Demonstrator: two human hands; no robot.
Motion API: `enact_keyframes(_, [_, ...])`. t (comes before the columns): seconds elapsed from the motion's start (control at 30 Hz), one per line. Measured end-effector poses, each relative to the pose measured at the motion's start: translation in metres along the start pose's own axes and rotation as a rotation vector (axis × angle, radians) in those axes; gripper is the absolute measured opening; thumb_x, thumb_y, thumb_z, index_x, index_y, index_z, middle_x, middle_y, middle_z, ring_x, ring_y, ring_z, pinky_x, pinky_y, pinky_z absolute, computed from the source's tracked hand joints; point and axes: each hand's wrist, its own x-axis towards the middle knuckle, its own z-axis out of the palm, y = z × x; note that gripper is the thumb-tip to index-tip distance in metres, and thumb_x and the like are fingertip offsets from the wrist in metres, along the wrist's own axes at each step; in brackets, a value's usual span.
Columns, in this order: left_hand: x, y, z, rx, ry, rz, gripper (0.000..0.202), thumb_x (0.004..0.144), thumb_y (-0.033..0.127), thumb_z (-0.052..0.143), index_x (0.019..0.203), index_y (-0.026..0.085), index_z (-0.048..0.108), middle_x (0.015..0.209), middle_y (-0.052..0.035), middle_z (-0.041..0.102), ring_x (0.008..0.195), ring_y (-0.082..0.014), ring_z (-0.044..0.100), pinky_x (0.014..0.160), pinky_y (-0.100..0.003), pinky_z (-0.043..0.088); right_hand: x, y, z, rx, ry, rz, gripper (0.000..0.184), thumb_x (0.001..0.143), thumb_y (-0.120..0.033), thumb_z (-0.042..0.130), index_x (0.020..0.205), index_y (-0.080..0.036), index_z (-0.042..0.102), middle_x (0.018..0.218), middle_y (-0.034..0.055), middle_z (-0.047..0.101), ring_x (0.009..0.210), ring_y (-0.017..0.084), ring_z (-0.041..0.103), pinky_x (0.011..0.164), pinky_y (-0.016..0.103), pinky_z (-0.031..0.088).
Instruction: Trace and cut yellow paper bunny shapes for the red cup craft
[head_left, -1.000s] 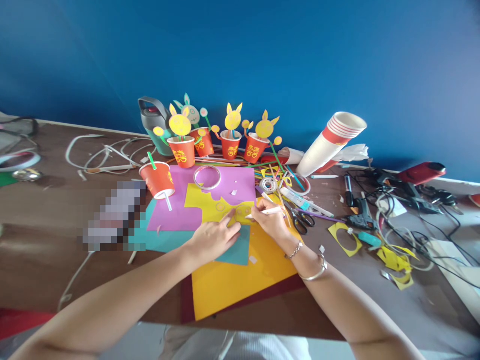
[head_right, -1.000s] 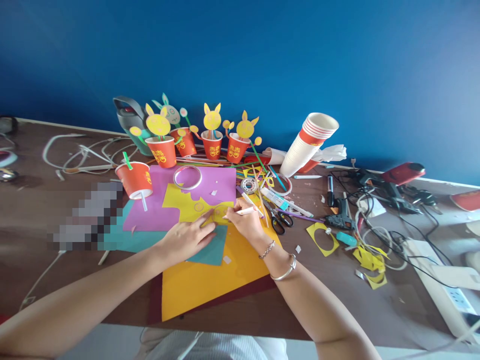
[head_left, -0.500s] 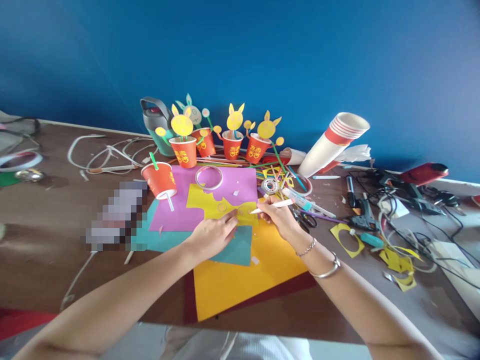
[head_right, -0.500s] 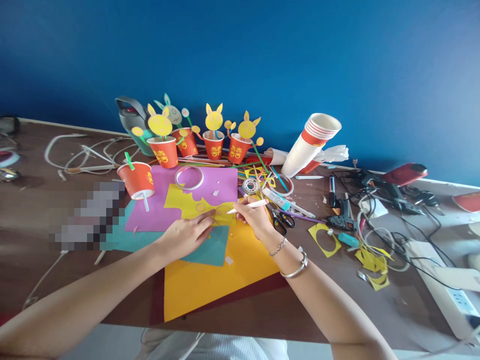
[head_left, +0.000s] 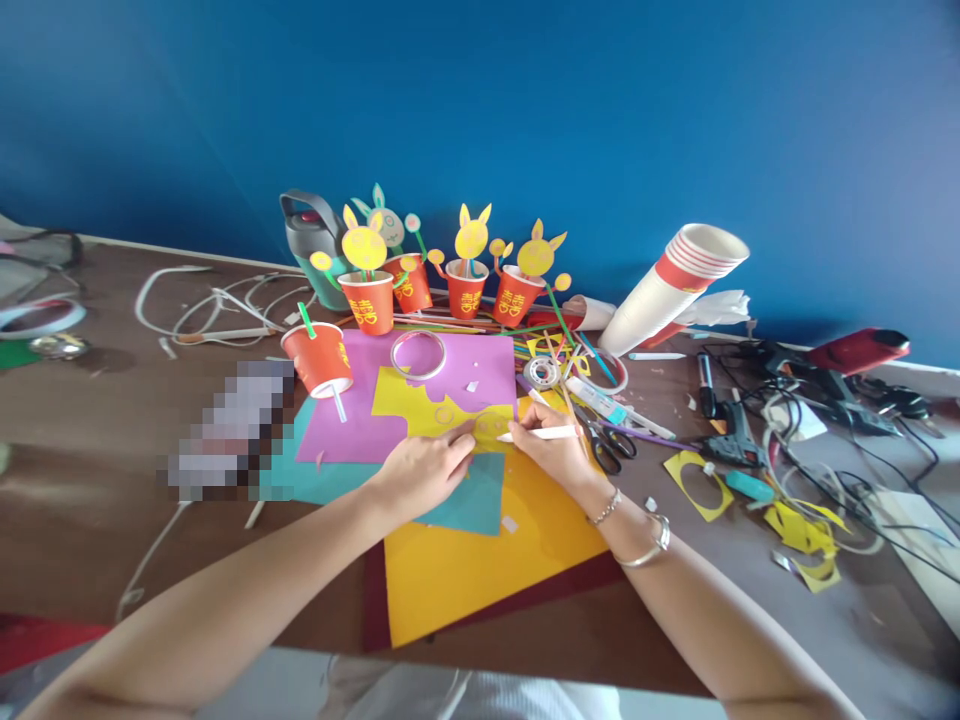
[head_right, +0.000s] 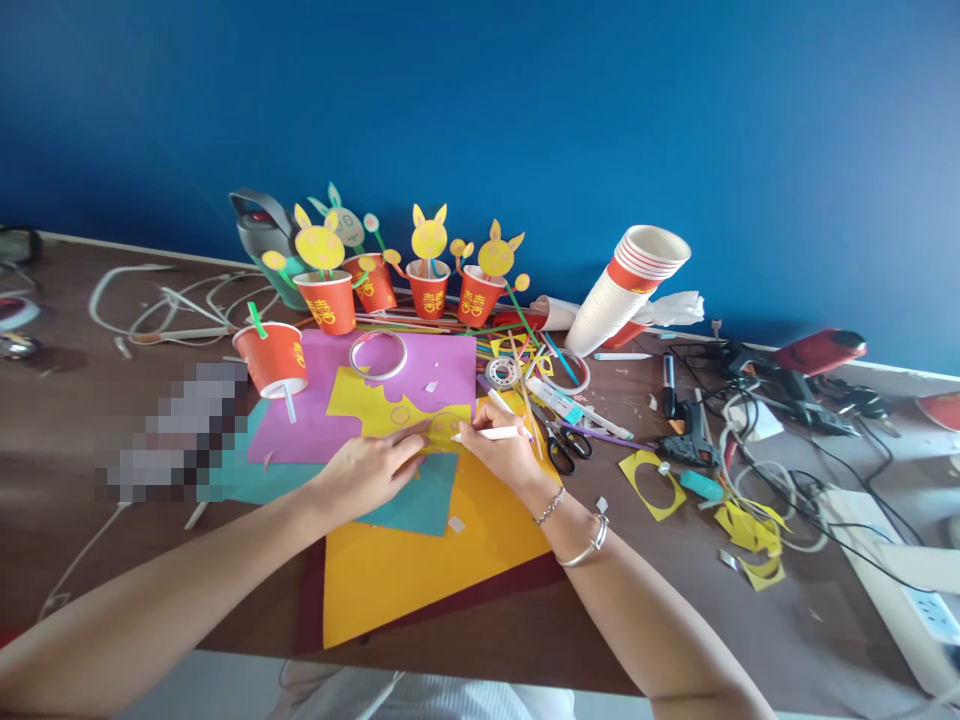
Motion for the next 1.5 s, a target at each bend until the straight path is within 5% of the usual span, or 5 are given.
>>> enact_keyframes(1.5, [-0.0019, 0.0012, -0.0016, 0.006, -0.017, -0.005, 0.021, 0.095, 0.023, 0.047, 0.105, 0.021, 0.064, 0.133, -0.0096, 0.063, 0.076, -0.0203, 0.074, 0.057, -0.027, 0.055, 0.0, 0.0022, 0.0016, -0.135, 0.042, 0.009, 0.028, 0.074, -0.038, 0.06, 0.058, -0.022, 0.044, 0.051, -0.0053, 0.045, 0.047, 0.01, 0.038, 0.044, 0.026, 0.027])
